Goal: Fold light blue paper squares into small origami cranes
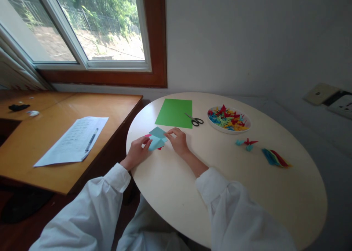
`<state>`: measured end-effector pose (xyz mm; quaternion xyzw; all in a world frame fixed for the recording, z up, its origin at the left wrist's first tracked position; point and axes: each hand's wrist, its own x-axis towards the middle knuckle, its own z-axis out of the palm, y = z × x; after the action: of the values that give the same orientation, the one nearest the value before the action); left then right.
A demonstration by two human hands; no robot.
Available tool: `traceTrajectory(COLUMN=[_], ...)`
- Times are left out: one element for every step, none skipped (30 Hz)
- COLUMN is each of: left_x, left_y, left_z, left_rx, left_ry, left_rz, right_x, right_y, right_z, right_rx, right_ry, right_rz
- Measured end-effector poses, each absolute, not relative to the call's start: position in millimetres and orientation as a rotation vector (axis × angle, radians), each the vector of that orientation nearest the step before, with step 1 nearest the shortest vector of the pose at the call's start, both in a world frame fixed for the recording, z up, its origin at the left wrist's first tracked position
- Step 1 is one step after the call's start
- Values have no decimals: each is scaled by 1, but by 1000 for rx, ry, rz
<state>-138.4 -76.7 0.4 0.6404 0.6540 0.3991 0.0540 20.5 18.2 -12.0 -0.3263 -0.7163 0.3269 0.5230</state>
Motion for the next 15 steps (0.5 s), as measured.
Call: traceTrajectory(left_x=[-137, -136, -134, -133, -132, -131, -130, -130, -129, -129, -129, -129, -129, -129, -129], left_y=[-77, -77, -77, -76, -75, -74, -73, -72, -71, -70, -70, -69, -68, -68, -67], left_z=[3, 4, 6, 7, 8, 8, 9, 9, 10, 10, 10, 10, 10, 10, 10], left_rx=[1822, 1691, 1573, 1473, 1400, 1349, 1309, 1274, 1242, 1212, 1187, 1171, 1160, 1152, 1137], left_ry=[1954, 1903, 1842, 1779, 1723, 1679, 1644, 1612, 1580, 1550, 1521, 1493, 1469, 1450, 1435], left_rz=[1274, 1334, 1379, 1407, 1419, 1419, 1420, 1420, 1424, 1429, 1434, 1439, 1444, 1451, 1463], right_x=[21, 22, 23, 23, 24, 24, 25, 25, 25, 25, 25, 26, 26, 26, 26], right_y=[16, 15, 13, 12, 11, 10, 10, 10, 10, 10, 10, 11, 11, 11, 10], right_z=[-11, -10, -9, -8, -7, -6, -6, -6, -6, -6, -6, -6, -6, -6, -6], right_rx=[-779, -777, -773, -769, -764, -759, -753, -746, -735, -722, -706, -691, -679, -669, -663], right_ry=[-1713, -1711, -1711, -1714, -1720, -1729, -1740, -1749, -1756, -1762, -1766, -1770, -1774, -1779, -1784], right_rz=[784, 780, 772, 760, 747, 734, 722, 713, 707, 703, 701, 701, 702, 707, 717])
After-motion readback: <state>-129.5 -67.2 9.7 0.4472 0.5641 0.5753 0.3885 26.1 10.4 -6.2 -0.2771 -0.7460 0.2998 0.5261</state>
